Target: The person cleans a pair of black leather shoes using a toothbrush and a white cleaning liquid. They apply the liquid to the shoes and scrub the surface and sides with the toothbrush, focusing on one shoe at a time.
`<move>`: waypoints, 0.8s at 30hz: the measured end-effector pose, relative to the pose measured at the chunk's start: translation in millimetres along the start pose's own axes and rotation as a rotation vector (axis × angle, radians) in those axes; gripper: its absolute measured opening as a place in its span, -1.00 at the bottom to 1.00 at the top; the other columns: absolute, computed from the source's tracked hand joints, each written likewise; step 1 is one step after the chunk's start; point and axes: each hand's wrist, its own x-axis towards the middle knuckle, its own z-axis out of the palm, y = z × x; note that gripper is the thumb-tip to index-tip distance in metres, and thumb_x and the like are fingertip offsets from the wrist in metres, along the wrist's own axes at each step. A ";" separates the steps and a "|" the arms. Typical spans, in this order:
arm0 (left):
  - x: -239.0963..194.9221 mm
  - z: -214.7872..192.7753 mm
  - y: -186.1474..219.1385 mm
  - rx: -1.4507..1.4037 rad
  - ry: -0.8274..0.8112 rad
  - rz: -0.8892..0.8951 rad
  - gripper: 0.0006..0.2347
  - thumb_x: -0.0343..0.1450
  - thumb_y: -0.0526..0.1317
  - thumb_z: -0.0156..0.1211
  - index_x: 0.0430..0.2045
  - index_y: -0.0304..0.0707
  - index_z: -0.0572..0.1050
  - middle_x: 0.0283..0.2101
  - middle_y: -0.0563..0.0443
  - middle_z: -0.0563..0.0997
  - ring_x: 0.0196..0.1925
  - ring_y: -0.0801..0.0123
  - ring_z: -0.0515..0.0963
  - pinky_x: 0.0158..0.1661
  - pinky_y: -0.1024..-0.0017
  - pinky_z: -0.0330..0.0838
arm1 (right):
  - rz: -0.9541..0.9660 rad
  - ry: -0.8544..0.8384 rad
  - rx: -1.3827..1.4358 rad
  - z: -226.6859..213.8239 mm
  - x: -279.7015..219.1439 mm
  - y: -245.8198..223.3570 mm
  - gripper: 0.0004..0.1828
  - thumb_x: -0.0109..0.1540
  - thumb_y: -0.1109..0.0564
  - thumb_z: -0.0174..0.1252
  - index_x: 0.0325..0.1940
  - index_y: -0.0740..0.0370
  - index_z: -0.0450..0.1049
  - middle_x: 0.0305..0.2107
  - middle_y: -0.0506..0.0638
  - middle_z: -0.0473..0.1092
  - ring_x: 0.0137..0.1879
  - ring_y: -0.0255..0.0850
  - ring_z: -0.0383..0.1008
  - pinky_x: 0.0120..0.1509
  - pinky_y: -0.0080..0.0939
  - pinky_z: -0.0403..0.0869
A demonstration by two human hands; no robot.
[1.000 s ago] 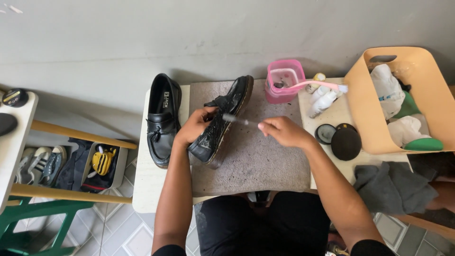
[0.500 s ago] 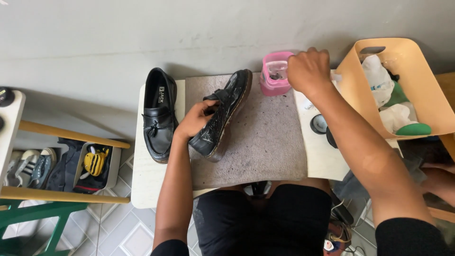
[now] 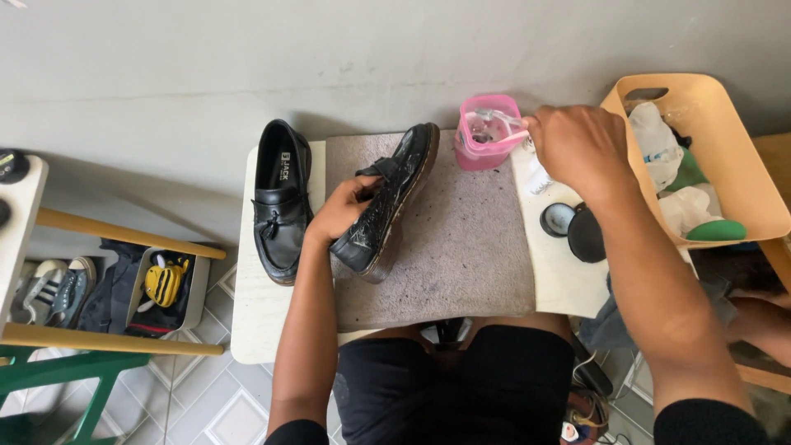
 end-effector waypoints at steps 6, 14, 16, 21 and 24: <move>4.1 -2.1 -7.8 -0.027 -0.005 -0.028 -0.74 0.39 -0.35 0.33 -0.06 -0.45 0.59 -0.10 -0.30 0.68 -0.04 0.16 0.62 0.13 0.12 0.44 | -0.322 0.103 0.651 59.5 -24.9 -19.2 -0.73 0.39 0.09 0.04 -0.08 0.30 0.58 -0.47 0.37 0.49 -0.25 0.33 0.53 -0.15 0.21 0.47; -1.0 -2.3 -20.0 -0.055 0.027 -0.077 -0.69 0.38 -0.38 0.33 -0.02 -0.58 0.53 -0.10 -0.30 0.67 -0.07 0.17 0.61 0.11 0.06 0.44 | -0.343 0.229 0.834 168.5 -10.6 -44.1 -0.78 0.39 0.08 0.09 -0.16 0.23 0.60 -0.70 0.09 0.37 -0.48 -0.06 0.43 -0.33 -0.12 0.43; 4.3 -7.6 -23.4 -0.055 0.033 -0.090 -0.69 0.37 -0.39 0.32 -0.02 -0.60 0.52 -0.10 -0.33 0.68 -0.08 0.15 0.63 0.10 0.07 0.45 | -0.373 0.154 0.921 176.0 -4.0 -43.8 -0.78 0.37 0.09 0.10 -0.21 0.22 0.61 -0.73 0.09 0.35 -0.52 -0.13 0.38 -0.37 -0.16 0.40; 4.3 -8.6 -33.2 -0.073 0.041 -0.071 -0.70 0.40 -0.40 0.32 -0.02 -0.63 0.51 -0.10 -0.37 0.66 -0.08 0.08 0.64 0.07 0.02 0.46 | -0.384 0.041 0.967 161.1 -3.2 -47.9 -0.77 0.34 0.11 0.11 -0.35 0.16 0.59 -0.84 -0.07 0.24 -0.61 -0.29 0.23 -0.45 -0.25 0.32; 2.4 -8.2 -29.9 -0.078 0.040 -0.082 -0.72 0.40 -0.42 0.30 -0.03 -0.64 0.52 -0.10 -0.37 0.66 -0.07 0.13 0.62 0.08 0.04 0.46 | -0.305 0.172 0.897 192.1 16.7 -27.1 -0.77 0.40 0.06 0.08 -0.27 0.12 0.58 -0.84 -0.04 0.23 -0.67 -0.21 0.24 -0.50 -0.24 0.27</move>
